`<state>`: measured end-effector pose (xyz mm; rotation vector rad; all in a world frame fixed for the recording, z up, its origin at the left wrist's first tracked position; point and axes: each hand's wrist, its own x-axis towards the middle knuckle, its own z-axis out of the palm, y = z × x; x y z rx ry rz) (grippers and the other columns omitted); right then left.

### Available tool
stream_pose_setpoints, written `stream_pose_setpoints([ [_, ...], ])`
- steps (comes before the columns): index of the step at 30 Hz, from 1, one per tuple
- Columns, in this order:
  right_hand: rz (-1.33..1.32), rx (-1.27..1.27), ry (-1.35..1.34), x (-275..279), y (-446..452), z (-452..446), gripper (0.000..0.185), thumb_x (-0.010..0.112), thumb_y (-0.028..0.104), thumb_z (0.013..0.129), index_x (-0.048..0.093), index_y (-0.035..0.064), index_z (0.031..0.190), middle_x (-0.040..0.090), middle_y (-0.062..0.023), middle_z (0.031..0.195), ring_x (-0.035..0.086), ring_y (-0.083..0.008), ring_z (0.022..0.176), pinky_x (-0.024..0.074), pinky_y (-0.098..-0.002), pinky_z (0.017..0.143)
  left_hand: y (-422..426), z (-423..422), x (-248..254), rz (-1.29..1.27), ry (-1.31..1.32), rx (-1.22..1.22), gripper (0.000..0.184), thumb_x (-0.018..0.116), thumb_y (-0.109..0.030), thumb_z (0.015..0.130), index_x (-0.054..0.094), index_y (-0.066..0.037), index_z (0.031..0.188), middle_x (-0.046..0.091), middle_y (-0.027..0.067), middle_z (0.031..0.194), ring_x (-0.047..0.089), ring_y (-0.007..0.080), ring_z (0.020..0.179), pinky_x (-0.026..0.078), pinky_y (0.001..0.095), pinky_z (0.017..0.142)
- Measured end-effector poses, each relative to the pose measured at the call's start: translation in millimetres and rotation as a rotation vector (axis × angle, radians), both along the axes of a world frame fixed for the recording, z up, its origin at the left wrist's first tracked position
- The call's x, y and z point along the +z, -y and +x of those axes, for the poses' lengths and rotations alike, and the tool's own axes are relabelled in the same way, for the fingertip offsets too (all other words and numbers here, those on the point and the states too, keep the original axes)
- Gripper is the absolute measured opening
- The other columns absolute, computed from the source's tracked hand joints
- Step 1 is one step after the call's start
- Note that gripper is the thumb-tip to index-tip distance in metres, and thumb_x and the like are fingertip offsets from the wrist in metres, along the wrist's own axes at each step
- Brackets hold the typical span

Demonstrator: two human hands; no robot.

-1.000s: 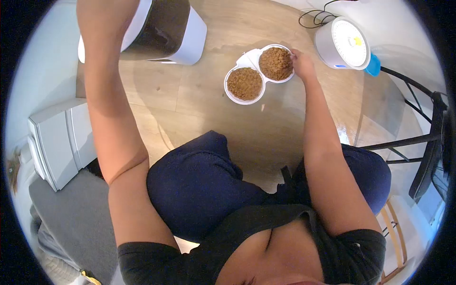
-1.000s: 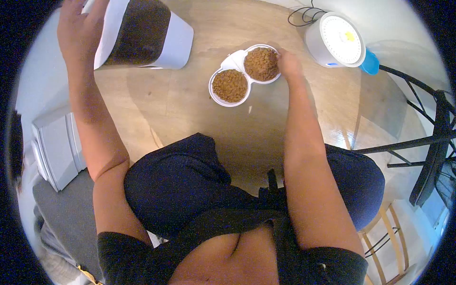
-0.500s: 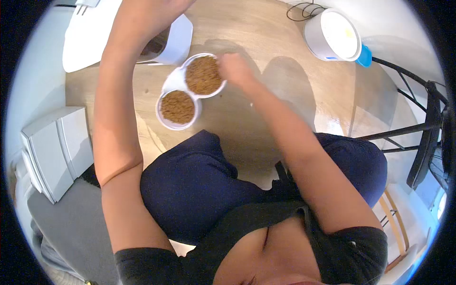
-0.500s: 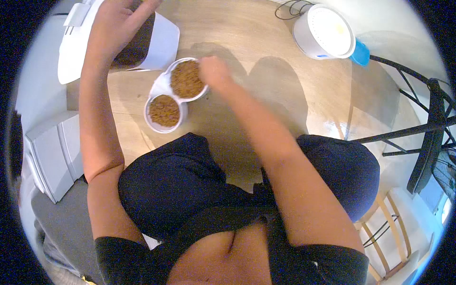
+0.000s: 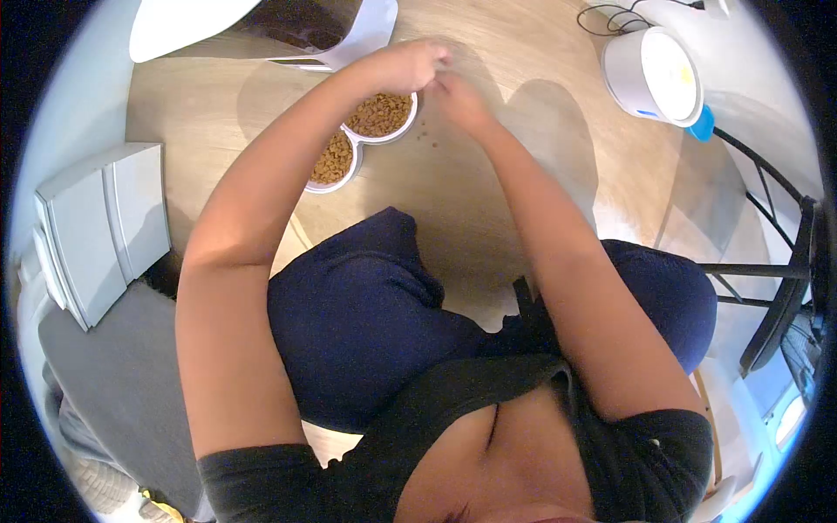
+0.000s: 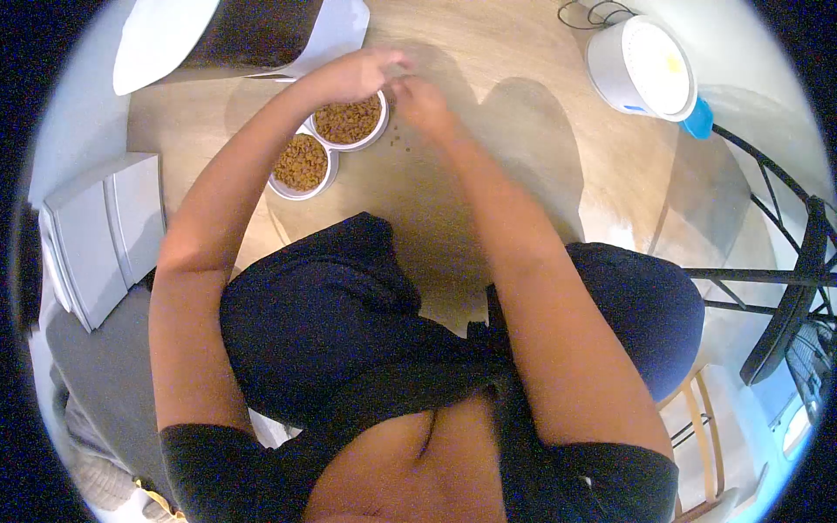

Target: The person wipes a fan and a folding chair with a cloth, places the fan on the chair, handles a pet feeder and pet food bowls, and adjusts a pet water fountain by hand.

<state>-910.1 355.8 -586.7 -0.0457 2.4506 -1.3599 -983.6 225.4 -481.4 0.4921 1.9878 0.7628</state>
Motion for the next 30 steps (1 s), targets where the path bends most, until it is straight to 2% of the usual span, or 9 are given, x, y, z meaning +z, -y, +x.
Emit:
stream_pose_setpoints([
  [2,0.14,0.155,-0.128,-5,-19,18,0.033,0.061,0.027,0.083,0.062,0.0062,0.108,0.06,-0.017,0.112,0.056,-0.0333,0.104,0.0455,-0.0421,0.089,18,-9,-43,0.074,-0.455,-0.259,0.046,0.044,0.003,0.074,0.055,-0.002,0.119,0.057,0.0222,0.117,0.054,0.0343,0.111,0.042,0.0384,0.094],
  [3,0.142,0.155,-0.125,-11,-21,29,0.033,0.061,0.027,0.083,0.062,0.0062,0.108,0.06,-0.017,0.112,0.056,-0.0333,0.104,0.0455,-0.0421,0.089,20,-10,-43,0.076,-0.452,-0.259,0.046,0.044,0.003,0.074,0.055,-0.002,0.119,0.057,0.0222,0.117,0.054,0.0343,0.111,0.042,0.0384,0.094],
  [5,0.183,0.339,-0.495,-22,-23,49,0.04,0.063,0.025,0.081,0.057,0.0079,0.116,0.052,-0.0121,0.126,0.051,-0.0296,0.114,0.0446,-0.0403,0.093,22,-12,-39,0.032,-0.472,-0.29,0.046,0.045,0.004,0.073,0.055,-0.002,0.118,0.057,0.0224,0.118,0.053,0.0362,0.111,0.042,0.0396,0.095],
  [8,0.192,0.49,-0.524,-20,-13,62,0.04,0.061,0.022,0.081,0.055,0.0105,0.118,0.049,-0.0069,0.131,0.047,-0.0264,0.119,0.0429,-0.0391,0.097,16,-14,-12,-0.154,-0.334,-0.4,0.046,0.048,0.0,0.077,0.051,-0.007,0.122,0.055,0.0212,0.119,0.052,0.0341,0.113,0.04,0.0396,0.097],
  [14,0.344,0.634,-0.413,-24,-10,86,0.028,0.05,0.018,0.084,0.058,0.0136,0.111,0.052,-0.0022,0.123,0.05,-0.0246,0.114,0.0495,-0.0357,0.088,20,-23,-23,-0.125,-0.167,-0.278,0.045,0.052,-0.009,0.08,0.052,-0.006,0.124,0.056,0.0185,0.121,0.053,0.0294,0.113,0.042,0.0359,0.095],
  [20,0.393,0.636,-0.413,-19,-8,86,0.023,0.048,0.013,0.082,0.057,0.0118,0.103,0.054,-0.0048,0.11,0.053,-0.0234,0.102,0.0518,-0.035,0.082,27,-26,-24,-0.076,-0.121,-0.11,0.044,0.051,-0.022,0.086,0.051,-0.003,0.126,0.058,0.0126,0.122,0.054,0.022,0.111,0.04,0.0325,0.096],
  [24,0.399,0.601,-0.394,-26,-1,81,0.026,0.048,0.011,0.082,0.056,0.011,0.107,0.053,-0.0066,0.112,0.052,-0.025,0.104,0.0503,-0.0373,0.085,20,-26,-19,-0.012,-0.023,-0.028,0.043,0.05,-0.026,0.089,0.052,-0.004,0.126,0.058,0.0111,0.121,0.053,0.0199,0.112,0.039,0.0313,0.096],
  [26,0.18,0.257,-0.66,-25,12,72,0.027,0.051,0.006,0.079,0.059,0.0114,0.104,0.057,-0.0065,0.105,0.054,-0.0259,0.1,0.0492,-0.0344,0.079,16,-27,-18,-0.003,-0.007,-0.004,0.042,0.049,-0.03,0.092,0.052,-0.005,0.126,0.058,0.0095,0.121,0.051,0.0181,0.114,0.037,0.0302,0.098],
  [30,-0.291,0.196,-0.545,41,59,52,0.029,0.054,0.005,0.081,0.061,0.0126,0.108,0.059,-0.0078,0.103,0.058,-0.0262,0.098,0.0483,-0.0341,0.082,14,-32,-33,0.086,0.014,0.039,0.042,0.049,-0.031,0.092,0.053,-0.006,0.126,0.057,0.0097,0.122,0.05,0.0194,0.116,0.036,0.0307,0.1],
])
